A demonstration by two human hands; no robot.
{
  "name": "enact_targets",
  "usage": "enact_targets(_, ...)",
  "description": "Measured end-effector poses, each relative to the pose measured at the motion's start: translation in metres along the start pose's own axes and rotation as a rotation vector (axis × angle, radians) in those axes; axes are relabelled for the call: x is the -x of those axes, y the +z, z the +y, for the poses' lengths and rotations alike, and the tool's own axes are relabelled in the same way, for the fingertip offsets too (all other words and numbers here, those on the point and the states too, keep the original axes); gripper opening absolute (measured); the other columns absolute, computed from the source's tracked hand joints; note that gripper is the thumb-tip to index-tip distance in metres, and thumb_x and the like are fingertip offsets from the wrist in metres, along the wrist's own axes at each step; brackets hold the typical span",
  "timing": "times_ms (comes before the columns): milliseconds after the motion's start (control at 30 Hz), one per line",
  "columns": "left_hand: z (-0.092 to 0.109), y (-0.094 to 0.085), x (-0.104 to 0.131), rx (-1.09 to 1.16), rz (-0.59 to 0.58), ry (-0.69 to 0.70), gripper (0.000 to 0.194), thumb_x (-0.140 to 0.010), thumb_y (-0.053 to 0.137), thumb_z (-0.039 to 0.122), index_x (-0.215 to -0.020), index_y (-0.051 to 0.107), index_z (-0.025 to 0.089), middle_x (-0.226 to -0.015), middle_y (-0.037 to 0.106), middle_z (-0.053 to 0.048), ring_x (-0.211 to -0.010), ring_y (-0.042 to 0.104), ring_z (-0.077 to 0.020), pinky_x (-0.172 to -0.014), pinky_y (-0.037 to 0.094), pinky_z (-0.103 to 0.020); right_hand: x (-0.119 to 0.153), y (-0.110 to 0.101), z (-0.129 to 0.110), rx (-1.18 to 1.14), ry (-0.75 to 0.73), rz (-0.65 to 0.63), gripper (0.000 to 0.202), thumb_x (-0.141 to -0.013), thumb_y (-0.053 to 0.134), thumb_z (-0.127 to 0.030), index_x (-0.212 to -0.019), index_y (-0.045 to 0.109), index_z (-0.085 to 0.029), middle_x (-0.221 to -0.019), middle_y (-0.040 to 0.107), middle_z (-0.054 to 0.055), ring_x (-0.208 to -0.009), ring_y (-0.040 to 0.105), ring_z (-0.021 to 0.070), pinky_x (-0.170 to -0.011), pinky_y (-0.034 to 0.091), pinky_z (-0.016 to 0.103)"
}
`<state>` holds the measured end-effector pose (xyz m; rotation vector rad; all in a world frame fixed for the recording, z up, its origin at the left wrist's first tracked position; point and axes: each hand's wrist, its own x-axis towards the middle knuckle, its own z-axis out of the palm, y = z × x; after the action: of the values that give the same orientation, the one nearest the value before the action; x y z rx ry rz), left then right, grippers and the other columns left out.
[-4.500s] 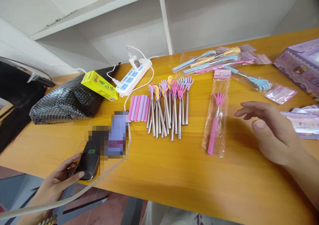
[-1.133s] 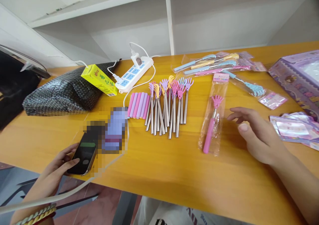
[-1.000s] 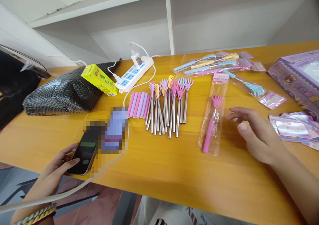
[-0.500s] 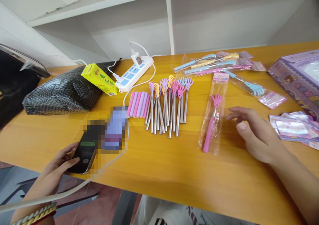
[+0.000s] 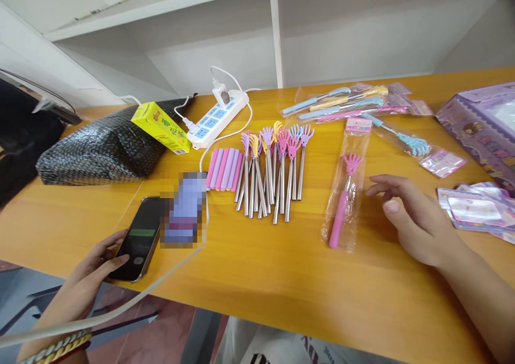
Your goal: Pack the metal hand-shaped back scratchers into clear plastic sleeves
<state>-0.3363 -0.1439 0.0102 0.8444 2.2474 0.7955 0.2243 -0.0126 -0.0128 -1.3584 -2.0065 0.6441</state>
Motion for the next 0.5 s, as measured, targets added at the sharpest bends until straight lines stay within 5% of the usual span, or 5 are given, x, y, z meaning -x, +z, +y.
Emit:
enact_targets(267,-0.0073,-0.003,-0.0064,-0.03,-0.013,0.016,0.067,-0.06,0.068,0.049,-0.121,0.052,0.03,-0.126,0.056,0.0,-0.117,0.049,-0.0259,-0.094,0.046,-0.031,0.0002,0.0015,0.0019,-0.005,0.006,-0.009,0.038,-0.088,0.041,-0.04,-0.124,0.043,-0.028,-0.103,0.058,0.004,-0.089,0.054,0.0189,-0.078,0.044,0.035)
enact_targets(500,-0.003,-0.0006,-0.0031,-0.115,0.035,0.103,0.064,-0.06,0.066,0.049,-0.12,0.055,0.028,-0.12,0.061,-0.001,-0.107,0.056,-0.0254,-0.077,0.054,-0.027,0.0005,0.0014,0.0016,0.019,0.013,-0.012,0.038,-0.088,0.04,-0.041,-0.124,0.044,-0.027,-0.102,0.06,0.004,-0.089,0.056,0.0191,-0.077,0.045,0.035)
